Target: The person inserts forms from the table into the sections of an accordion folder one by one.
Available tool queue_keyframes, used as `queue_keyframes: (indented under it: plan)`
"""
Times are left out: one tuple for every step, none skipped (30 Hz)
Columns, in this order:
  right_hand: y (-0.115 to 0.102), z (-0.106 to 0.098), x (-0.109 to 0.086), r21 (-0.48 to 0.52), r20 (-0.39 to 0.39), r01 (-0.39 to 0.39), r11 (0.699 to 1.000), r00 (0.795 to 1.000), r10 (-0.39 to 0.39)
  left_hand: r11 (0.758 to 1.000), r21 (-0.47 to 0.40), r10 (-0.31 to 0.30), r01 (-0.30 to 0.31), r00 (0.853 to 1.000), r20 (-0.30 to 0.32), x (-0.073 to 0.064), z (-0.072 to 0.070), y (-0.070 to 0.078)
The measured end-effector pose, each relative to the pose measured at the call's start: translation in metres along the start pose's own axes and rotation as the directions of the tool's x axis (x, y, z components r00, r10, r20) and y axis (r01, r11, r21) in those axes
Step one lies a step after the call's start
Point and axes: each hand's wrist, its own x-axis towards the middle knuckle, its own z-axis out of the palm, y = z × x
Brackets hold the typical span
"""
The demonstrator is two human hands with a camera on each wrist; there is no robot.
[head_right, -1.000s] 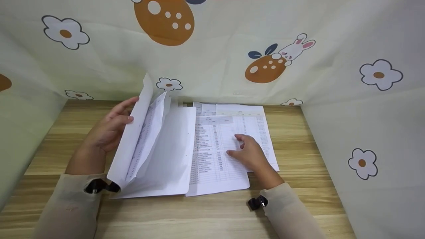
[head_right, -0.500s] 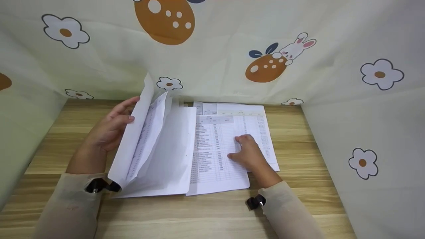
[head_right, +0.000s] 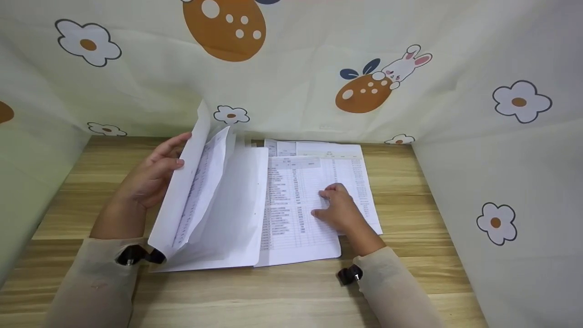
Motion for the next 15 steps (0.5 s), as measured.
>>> queue_keyframes:
  plan:
    - [0.0,0.0,0.0002,0.0,0.001,0.005,1.0,1.0,-0.005,1.0,-0.005,-0.001,0.001,1.0,0.0,-0.0001,0.0003,-0.0001]
    - [-0.0002,0.0,0.0003,0.0,0.001,0.005,1.0,1.0,-0.005,1.0,-0.007,-0.001,0.001,1.0,0.0,-0.0003,0.0005,0.0]
    - [-0.0005,-0.0001,0.0003,0.0,0.003,0.002,1.0,1.0,-0.002,1.0,-0.009,-0.001,0.001,1.0,-0.002,-0.0004,0.0007,-0.0001]
    - [-0.0008,-0.0001,0.0003,-0.001,0.002,0.001,1.0,1.0,-0.001,1.0,-0.009,-0.002,0.002,1.0,-0.003,-0.0005,0.0008,-0.0002]
    - [-0.0009,-0.0001,0.0004,-0.003,0.001,0.002,1.0,1.0,-0.002,1.0,-0.009,-0.004,0.004,1.0,-0.006,-0.0006,0.0008,-0.0002]
    - [-0.0013,-0.0001,0.0004,-0.007,0.0,0.0,1.0,1.0,0.0,1.0,-0.007,-0.006,0.006,1.0,-0.007,-0.0008,0.0008,-0.0003]
    - [-0.0016,-0.0001,0.0006,-0.011,-0.002,0.0,1.0,1.0,0.0,1.0,-0.006,-0.008,0.008,1.0,-0.01,-0.001,0.0009,-0.0002]
    - [-0.002,-0.0002,0.0006,-0.012,-0.004,0.0,1.0,1.0,0.0,1.0,-0.002,-0.01,0.01,1.0,-0.01,-0.0008,0.0006,-0.0004]
    - [-0.0022,-0.0004,0.0006,-0.015,-0.006,0.001,1.0,1.0,-0.001,1.0,0.001,-0.012,0.012,1.0,-0.012,-0.0006,0.0003,-0.0005]
    - [-0.0023,-0.0005,0.0007,-0.017,-0.008,0.005,1.0,1.0,-0.005,1.0,0.003,-0.013,0.013,1.0,-0.012,-0.0007,0.0003,-0.0003]
    - [-0.0022,-0.0005,0.0008,-0.016,-0.009,0.006,1.0,1.0,-0.006,1.0,0.005,-0.014,0.014,1.0,-0.011,-0.0005,0.0001,-0.0003]
    - [-0.0024,-0.0006,0.0008,-0.016,-0.009,0.006,1.0,1.0,-0.006,1.0,0.007,-0.013,0.013,1.0,-0.01,-0.0003,-0.0001,-0.0003]
    - [-0.0025,-0.0006,0.0007,-0.013,-0.009,0.005,1.0,1.0,-0.005,1.0,0.008,-0.013,0.013,1.0,-0.01,0.0,0.0,-0.0003]
    - [-0.0027,-0.0006,0.0005,-0.009,-0.008,0.003,1.0,1.0,-0.003,1.0,0.009,-0.013,0.013,1.0,-0.009,0.0003,0.0001,-0.0003]
    - [-0.0028,-0.0004,0.0007,-0.007,-0.007,-0.002,1.0,1.0,0.002,1.0,0.008,-0.013,0.013,1.0,-0.009,0.0003,0.0005,0.0]
